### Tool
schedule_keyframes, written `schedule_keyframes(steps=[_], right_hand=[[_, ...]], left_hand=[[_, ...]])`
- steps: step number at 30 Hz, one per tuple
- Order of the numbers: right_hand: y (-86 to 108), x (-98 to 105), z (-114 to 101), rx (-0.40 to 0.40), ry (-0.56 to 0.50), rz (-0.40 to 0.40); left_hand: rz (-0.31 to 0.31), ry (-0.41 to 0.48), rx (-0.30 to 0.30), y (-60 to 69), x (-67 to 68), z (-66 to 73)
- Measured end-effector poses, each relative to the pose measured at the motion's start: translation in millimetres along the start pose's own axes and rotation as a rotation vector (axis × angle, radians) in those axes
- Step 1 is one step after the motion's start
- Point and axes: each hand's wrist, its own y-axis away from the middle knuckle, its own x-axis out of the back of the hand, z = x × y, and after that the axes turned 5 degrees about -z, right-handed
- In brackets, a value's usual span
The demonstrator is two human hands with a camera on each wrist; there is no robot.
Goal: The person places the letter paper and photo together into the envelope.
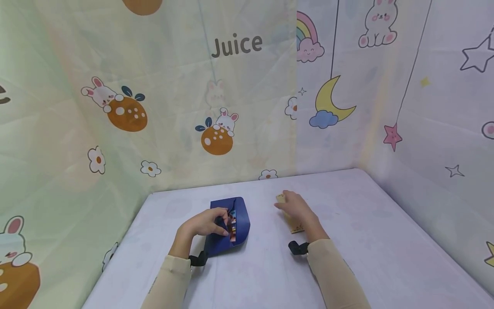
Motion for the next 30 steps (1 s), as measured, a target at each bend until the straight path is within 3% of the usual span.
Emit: schedule_keyframes(steps=[16,30], right_hand=[[-3.0,-0.7,10.4,-0.016,0.079,0.031],[-7.0,1.6,15.9,-0.034,0.059,0.033]], left_hand=[[-0.004,-0.001,0.013,0.7,-1.5,0.3],[-0.004,0.001,0.018,0.4,-0.5,1.2]])
